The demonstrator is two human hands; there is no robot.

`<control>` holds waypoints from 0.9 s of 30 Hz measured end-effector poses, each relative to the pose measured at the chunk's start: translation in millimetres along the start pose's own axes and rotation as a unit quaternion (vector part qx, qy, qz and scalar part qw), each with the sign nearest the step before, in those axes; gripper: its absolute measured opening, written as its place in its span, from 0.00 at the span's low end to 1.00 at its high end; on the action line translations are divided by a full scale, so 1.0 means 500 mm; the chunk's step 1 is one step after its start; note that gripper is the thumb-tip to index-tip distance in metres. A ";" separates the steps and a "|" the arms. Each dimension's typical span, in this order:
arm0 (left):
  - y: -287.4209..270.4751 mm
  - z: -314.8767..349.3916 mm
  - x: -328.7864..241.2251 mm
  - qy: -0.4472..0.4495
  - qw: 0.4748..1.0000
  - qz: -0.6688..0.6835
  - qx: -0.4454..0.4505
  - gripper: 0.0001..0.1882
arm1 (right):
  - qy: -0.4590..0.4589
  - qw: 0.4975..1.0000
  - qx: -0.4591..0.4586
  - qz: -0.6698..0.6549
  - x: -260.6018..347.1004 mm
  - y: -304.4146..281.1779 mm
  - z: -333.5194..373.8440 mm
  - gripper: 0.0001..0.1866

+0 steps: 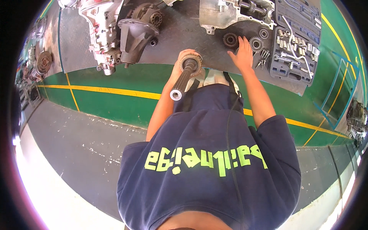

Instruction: The person picks up and removes various gears, rings, and components from a transmission shaft and places them on a workbench.

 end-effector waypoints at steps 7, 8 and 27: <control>-0.001 0.000 -0.001 0.005 1.000 0.015 0.003 0.35 | -0.009 0.997 0.052 -0.046 0.003 0.036 -0.051 0.39; 0.000 0.000 -0.002 0.003 1.000 0.011 0.000 0.35 | -0.005 0.997 0.051 -0.052 0.001 0.043 -0.053 0.38; -0.005 -0.007 0.009 0.033 0.999 -0.022 -0.011 0.36 | 0.193 0.486 0.144 -0.840 0.171 -0.158 0.082 0.35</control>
Point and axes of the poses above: each hand's wrist, its own z-axis away from the middle knuckle, its own y-axis out of the palm, x = y × z, the point moved 1 cm from there along -z, towards the middle knuckle, and after that the axes turned 6 degrees about -z, right-handed, at the moved point
